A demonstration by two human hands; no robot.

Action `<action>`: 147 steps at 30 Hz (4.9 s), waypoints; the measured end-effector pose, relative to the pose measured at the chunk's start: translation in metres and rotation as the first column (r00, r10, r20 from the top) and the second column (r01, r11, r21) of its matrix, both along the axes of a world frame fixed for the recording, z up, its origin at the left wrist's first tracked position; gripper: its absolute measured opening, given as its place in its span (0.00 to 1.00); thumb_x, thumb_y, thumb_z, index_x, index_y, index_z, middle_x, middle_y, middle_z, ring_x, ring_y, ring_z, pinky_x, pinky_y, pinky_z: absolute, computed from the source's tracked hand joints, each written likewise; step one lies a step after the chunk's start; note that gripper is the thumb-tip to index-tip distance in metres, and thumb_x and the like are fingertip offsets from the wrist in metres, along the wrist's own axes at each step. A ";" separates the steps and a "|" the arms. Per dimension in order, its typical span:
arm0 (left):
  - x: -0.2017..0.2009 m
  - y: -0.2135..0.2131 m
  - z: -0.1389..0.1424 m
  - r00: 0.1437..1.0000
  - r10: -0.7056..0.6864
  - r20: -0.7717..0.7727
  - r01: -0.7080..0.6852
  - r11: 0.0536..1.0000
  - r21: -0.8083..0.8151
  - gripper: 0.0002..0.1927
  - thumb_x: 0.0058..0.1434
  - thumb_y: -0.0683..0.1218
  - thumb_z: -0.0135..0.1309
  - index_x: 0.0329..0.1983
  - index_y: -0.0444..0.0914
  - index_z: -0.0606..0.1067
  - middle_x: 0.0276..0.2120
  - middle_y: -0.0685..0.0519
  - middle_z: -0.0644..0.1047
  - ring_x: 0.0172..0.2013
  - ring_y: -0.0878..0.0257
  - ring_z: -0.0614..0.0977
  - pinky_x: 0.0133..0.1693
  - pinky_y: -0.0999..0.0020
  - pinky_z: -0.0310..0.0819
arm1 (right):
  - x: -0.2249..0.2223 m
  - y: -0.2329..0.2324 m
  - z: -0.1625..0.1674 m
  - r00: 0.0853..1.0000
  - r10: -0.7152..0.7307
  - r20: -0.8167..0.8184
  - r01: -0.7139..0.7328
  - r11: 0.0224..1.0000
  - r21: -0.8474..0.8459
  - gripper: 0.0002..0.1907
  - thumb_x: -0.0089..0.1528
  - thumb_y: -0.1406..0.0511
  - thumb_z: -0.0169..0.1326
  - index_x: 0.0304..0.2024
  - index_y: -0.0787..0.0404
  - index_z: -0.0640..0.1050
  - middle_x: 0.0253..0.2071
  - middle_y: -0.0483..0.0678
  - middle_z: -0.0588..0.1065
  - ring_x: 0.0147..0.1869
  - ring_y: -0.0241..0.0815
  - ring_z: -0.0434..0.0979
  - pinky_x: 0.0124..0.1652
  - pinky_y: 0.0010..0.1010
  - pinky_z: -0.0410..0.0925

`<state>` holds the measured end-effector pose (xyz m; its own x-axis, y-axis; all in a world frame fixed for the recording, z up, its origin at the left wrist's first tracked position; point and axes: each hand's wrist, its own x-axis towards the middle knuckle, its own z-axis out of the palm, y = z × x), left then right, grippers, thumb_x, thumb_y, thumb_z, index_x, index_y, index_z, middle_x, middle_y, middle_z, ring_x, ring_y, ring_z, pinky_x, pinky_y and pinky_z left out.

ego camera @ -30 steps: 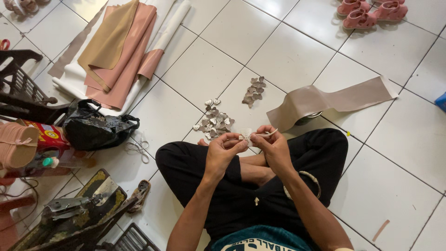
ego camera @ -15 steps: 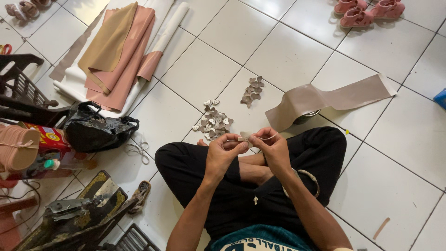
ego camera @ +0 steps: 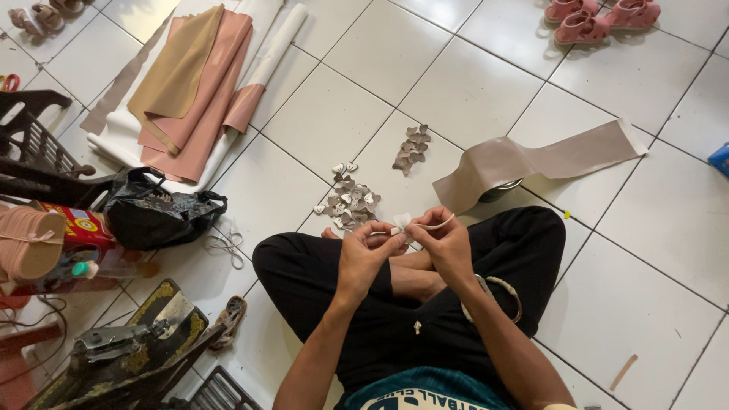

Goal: The person sits on the workshop floor and cuts a long strip of soft material with scissors, then picks up small pre-cut pieces one at a time and folds and pinches them by hand, setting finished pieces on the floor with the others. At one point they briefly open a door before resuming cutting.

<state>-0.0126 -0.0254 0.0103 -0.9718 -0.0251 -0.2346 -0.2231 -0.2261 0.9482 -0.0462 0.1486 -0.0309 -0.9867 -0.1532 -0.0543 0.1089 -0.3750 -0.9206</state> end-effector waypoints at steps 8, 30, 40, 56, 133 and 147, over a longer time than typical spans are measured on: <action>0.007 0.005 -0.011 0.999 0.018 -0.045 -0.010 0.983 0.185 0.18 0.66 0.46 0.57 0.48 0.25 0.79 0.40 0.44 0.84 0.39 0.59 0.88 0.45 0.68 0.85 | 0.001 0.000 -0.008 0.999 -0.037 -0.002 0.038 0.999 0.029 0.11 0.62 0.72 0.62 0.37 0.61 0.70 0.39 0.48 0.79 0.43 0.32 0.79 0.42 0.23 0.73; 0.008 0.008 -0.021 0.992 0.127 -0.008 -0.125 0.986 0.109 0.14 0.64 0.47 0.62 0.43 0.29 0.80 0.37 0.49 0.84 0.37 0.64 0.85 0.42 0.70 0.81 | 0.004 0.000 -0.001 0.997 0.065 -0.029 -0.059 0.985 0.160 0.11 0.64 0.69 0.61 0.45 0.64 0.72 0.41 0.50 0.79 0.45 0.34 0.80 0.44 0.25 0.74; 0.006 0.004 -0.008 1.000 0.002 -0.026 0.002 0.984 0.177 0.17 0.62 0.43 0.60 0.51 0.29 0.78 0.41 0.49 0.84 0.41 0.66 0.85 0.45 0.68 0.83 | -0.004 0.010 0.006 0.992 0.122 -0.026 -0.118 0.985 0.125 0.14 0.62 0.70 0.61 0.44 0.64 0.68 0.42 0.51 0.79 0.46 0.35 0.82 0.46 0.26 0.76; 0.005 0.004 -0.027 0.990 0.081 -0.117 -0.068 0.991 0.112 0.11 0.64 0.40 0.62 0.44 0.26 0.81 0.37 0.46 0.84 0.38 0.64 0.85 0.45 0.73 0.79 | -0.003 0.008 0.008 0.998 0.071 -0.004 -0.067 0.958 0.277 0.12 0.65 0.63 0.59 0.42 0.68 0.81 0.36 0.48 0.81 0.41 0.34 0.80 0.43 0.25 0.73; -0.032 -0.038 -0.067 0.966 -0.252 -0.057 0.210 0.892 -0.400 0.13 0.67 0.46 0.59 0.46 0.29 0.81 0.38 0.49 0.83 0.42 0.65 0.84 0.47 0.71 0.80 | -0.013 0.017 -0.004 0.958 0.273 -0.092 -0.145 0.731 0.667 0.12 0.60 0.67 0.62 0.46 0.63 0.81 0.36 0.46 0.83 0.39 0.34 0.84 0.41 0.26 0.76; -0.113 -0.101 -0.148 0.939 0.105 -0.327 -0.329 0.542 -0.773 0.10 0.60 0.41 0.59 0.44 0.35 0.78 0.41 0.43 0.81 0.44 0.48 0.83 0.48 0.56 0.77 | -0.021 0.043 -0.060 0.948 -0.133 0.289 0.150 0.988 -0.036 0.10 0.64 0.71 0.58 0.47 0.70 0.78 0.40 0.50 0.78 0.43 0.41 0.81 0.48 0.31 0.76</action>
<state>-0.1253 -0.1261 -0.1376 -0.9271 -0.3110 0.2092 -0.0441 0.6448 0.7631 -0.0668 0.1919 -0.0910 -0.9430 -0.0242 -0.3319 0.3058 -0.4560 -0.8358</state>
